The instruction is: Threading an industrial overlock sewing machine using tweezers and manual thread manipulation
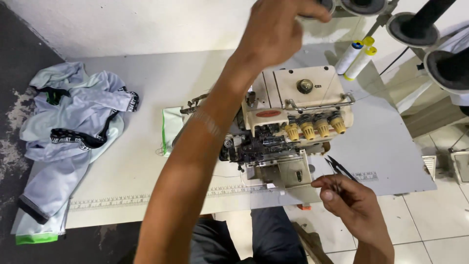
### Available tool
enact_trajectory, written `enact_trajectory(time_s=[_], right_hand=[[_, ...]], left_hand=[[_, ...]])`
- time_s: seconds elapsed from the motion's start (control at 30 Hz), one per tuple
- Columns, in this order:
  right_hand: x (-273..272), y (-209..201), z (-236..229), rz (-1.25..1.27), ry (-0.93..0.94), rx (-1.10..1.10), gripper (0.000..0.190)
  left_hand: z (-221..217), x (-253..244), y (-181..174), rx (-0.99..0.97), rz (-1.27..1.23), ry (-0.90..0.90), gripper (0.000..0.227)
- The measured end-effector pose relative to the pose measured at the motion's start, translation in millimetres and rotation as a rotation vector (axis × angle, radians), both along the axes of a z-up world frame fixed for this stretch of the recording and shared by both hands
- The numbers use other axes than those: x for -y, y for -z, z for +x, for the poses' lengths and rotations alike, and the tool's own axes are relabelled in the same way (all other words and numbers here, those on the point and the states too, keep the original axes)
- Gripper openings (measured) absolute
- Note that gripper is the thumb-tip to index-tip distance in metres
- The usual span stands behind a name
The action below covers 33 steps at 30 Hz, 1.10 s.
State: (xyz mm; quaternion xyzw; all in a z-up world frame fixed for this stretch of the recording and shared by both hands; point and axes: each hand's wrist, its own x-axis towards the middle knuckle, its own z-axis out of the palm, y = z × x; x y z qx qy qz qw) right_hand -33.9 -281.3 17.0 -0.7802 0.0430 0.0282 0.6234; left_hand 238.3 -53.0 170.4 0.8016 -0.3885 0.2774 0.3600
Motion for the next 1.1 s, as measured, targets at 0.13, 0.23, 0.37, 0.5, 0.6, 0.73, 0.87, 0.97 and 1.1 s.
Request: enact_trajectory(time_s=[0.13,0.23,0.37,0.5,0.6,0.73,0.87,0.97,1.1], right_hand=[[19.7,-16.9,-1.2,-0.130,0.032,0.167,0.022],[20.2,-41.7,3.6,-0.174,0.223,0.176,0.016],[-13.4,-76.3,29.8,-0.016,0.329,0.490,0.015],[-43.0,-88.1,52.7,0.152,0.148,0.626,0.021],[-69.4,-107.7,60.1,0.193,0.045,0.579,0.018],[-80.6,-121.9,67.7,0.351,-0.073,0.529,0.024],[-83.4,-121.3,62.8,0.426,-0.121,0.465,0.022],[-80.3,-113.1,60.0,0.345,-0.016,0.451,0.013],[-76.1,-104.3,57.2,0.277,0.125,0.429,0.022]], left_hand=[[39.4,20.6,17.4,0.058,-0.188,0.349,0.037],[-7.8,0.3,8.0,-0.156,-0.142,0.296,0.024],[-98.1,-37.8,-21.3,-0.391,-0.158,0.312,0.026],[-173.6,-59.2,-30.3,-0.634,-0.279,0.428,0.056],[-203.2,-60.5,-17.2,-0.406,-0.174,0.266,0.037],[-229.5,-55.4,-5.8,-0.387,-0.166,0.278,0.038],[-240.7,-54.8,9.8,-0.371,-0.071,0.271,0.039],[-246.5,-62.5,17.6,-0.433,-0.002,0.295,0.045],[-251.6,-88.9,28.5,-0.286,0.339,0.071,0.029]])
